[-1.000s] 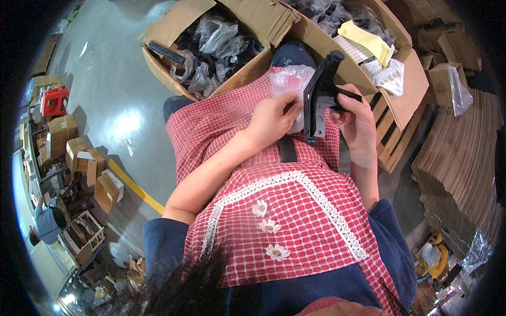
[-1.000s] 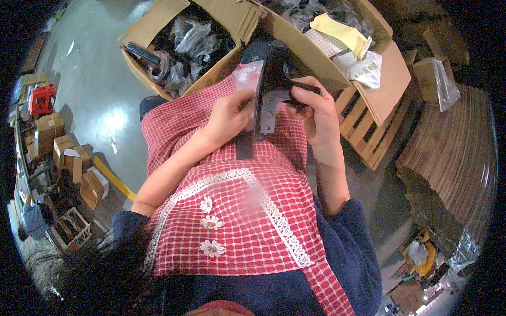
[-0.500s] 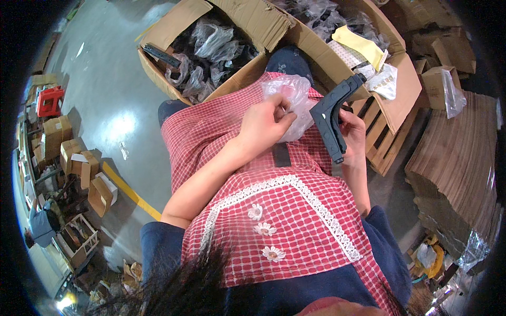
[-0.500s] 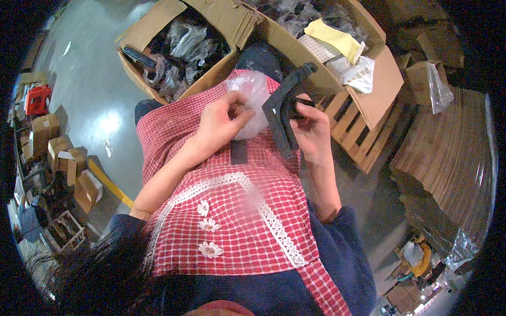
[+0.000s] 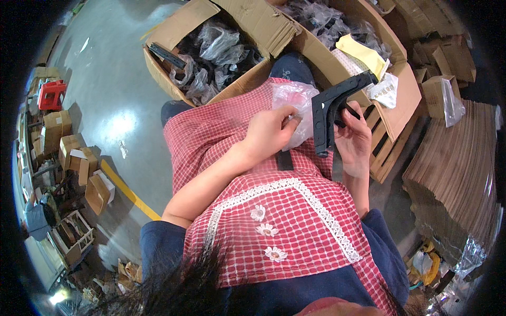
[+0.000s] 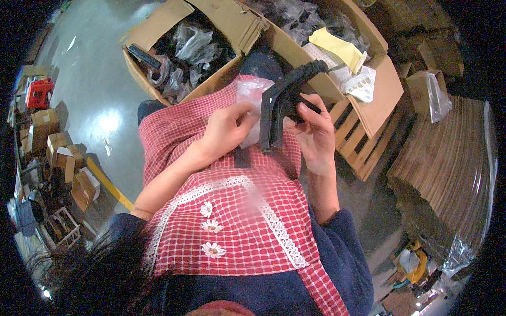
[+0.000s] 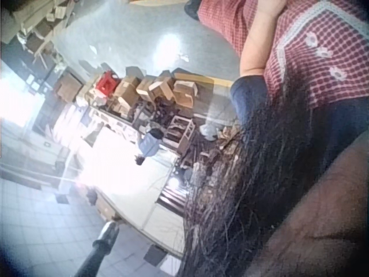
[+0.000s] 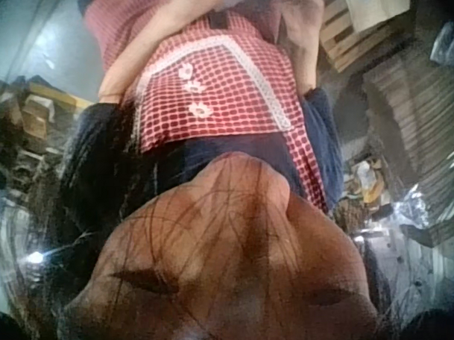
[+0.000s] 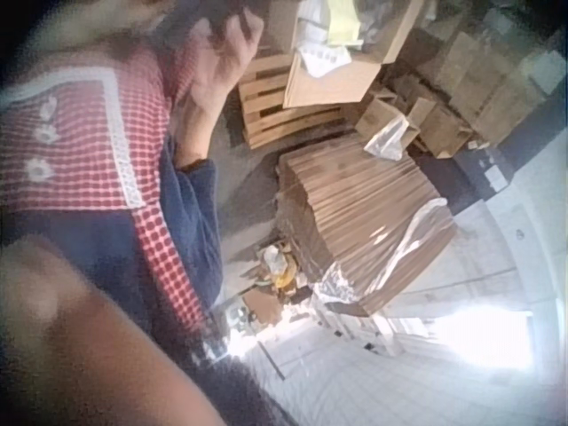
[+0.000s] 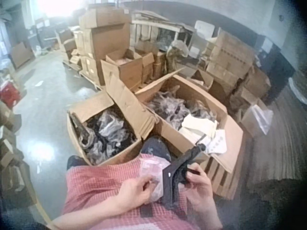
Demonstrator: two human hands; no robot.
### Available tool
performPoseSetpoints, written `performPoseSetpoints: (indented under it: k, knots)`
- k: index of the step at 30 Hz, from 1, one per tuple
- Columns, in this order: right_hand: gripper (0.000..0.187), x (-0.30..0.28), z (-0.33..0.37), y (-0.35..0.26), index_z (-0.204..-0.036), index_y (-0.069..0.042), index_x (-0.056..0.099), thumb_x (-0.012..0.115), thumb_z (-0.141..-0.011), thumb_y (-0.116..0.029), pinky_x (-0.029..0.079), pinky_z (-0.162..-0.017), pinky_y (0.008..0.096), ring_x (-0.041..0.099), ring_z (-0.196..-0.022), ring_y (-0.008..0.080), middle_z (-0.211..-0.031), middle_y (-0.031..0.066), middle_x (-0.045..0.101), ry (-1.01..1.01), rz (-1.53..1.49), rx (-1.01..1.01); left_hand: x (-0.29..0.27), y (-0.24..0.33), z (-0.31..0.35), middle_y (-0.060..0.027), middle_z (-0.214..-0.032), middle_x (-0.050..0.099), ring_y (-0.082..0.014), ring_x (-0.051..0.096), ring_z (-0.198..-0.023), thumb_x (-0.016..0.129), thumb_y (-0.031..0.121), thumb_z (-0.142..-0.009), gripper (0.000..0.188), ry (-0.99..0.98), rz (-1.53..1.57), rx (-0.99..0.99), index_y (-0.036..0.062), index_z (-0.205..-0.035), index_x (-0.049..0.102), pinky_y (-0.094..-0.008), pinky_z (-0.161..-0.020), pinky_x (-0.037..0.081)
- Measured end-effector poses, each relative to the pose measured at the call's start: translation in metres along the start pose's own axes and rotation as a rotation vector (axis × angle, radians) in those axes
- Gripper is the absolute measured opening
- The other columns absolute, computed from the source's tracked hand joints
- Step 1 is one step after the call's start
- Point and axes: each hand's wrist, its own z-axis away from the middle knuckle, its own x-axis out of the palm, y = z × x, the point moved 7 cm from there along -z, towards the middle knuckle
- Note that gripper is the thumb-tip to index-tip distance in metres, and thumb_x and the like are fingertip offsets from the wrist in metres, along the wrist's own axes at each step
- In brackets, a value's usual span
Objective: The person takes black plastic components out of a large cardboard box, wipes them with a white cloth, and places them into smaller plastic bags.
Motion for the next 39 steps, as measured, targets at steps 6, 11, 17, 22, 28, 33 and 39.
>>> performPoseSetpoints:
  k: [6,11,17,22,28,33,39]
  knots:
    - [0.017,-0.002,0.007,-0.016,-0.105,-0.001,0.063,0.063,-0.088,-0.002,0.050,-0.061,0.0271,0.062,-0.075,0.0139,-0.095,0.0069,0.065,0.257,0.215,-0.106,-0.016,0.008,-0.002,-0.0091,-0.070,0.062,-0.0136,0.058,-0.060,0.067,0.012,-0.089,0.034,0.015,0.076,-0.059,0.0041,-0.122,0.063,-0.0296,-0.057,0.047]
    - [0.015,-0.003,0.009,-0.024,-0.099,0.002,0.067,0.066,-0.084,-0.001,0.054,-0.060,0.0276,0.063,-0.068,0.0148,-0.087,0.0075,0.066,0.316,0.409,-0.200,-0.024,0.015,-0.003,0.0002,-0.071,0.059,-0.0032,0.050,-0.064,0.064,0.005,-0.089,0.048,-0.062,0.253,-0.093,0.0069,-0.136,0.055,-0.0228,-0.056,0.041]
    - [0.022,0.004,0.011,-0.008,-0.107,0.005,0.067,0.064,-0.087,-0.002,0.058,-0.061,0.0298,0.068,-0.073,0.0185,-0.095,0.0125,0.070,0.166,0.311,0.031,-0.031,0.029,-0.003,0.0054,-0.080,0.060,-0.0002,0.050,-0.068,0.062,0.004,-0.091,0.049,-0.149,0.509,-0.114,0.0074,-0.139,0.054,-0.0178,-0.058,0.039]
    - [0.026,-0.003,0.009,0.015,-0.115,0.005,0.066,0.064,-0.091,-0.006,0.057,-0.060,0.0289,0.068,-0.079,0.0178,-0.106,0.0125,0.069,0.092,0.179,0.231,-0.023,0.037,0.001,0.0023,-0.081,0.065,-0.0020,0.055,-0.070,0.065,0.004,-0.091,0.041,-0.179,0.655,-0.144,-0.0025,-0.131,0.059,-0.0199,-0.059,0.044]
    - [0.031,-0.017,0.008,0.030,-0.120,0.002,0.064,0.064,-0.092,-0.012,0.053,-0.056,0.0278,0.067,-0.082,0.0173,-0.107,0.0120,0.069,-0.042,0.048,0.287,-0.023,0.042,0.003,0.0064,-0.075,0.060,-0.0006,0.049,-0.065,0.068,0.009,-0.091,0.044,-0.211,0.538,-0.134,0.0003,-0.133,0.060,-0.0195,-0.056,0.039]
    - [0.040,-0.021,0.011,0.035,-0.128,-0.002,0.061,0.065,-0.093,-0.022,0.052,-0.058,0.0274,0.066,-0.090,0.0150,-0.113,0.0086,0.068,-0.019,0.118,0.252,-0.024,0.040,0.004,0.0080,-0.069,0.054,0.0000,0.044,-0.062,0.066,0.009,-0.092,0.040,-0.165,0.435,-0.092,-0.0001,-0.131,0.062,-0.0203,-0.054,0.035]
    - [0.043,-0.027,0.011,0.045,-0.130,-0.003,0.059,0.065,-0.093,-0.025,0.051,-0.061,0.0263,0.064,-0.092,0.0130,-0.117,0.0050,0.067,0.100,0.110,0.242,-0.022,0.029,0.003,-0.0019,-0.062,0.057,-0.0035,0.049,-0.060,0.066,0.013,-0.090,0.039,-0.057,0.413,-0.103,-0.0023,-0.125,0.063,-0.0245,-0.056,0.042]
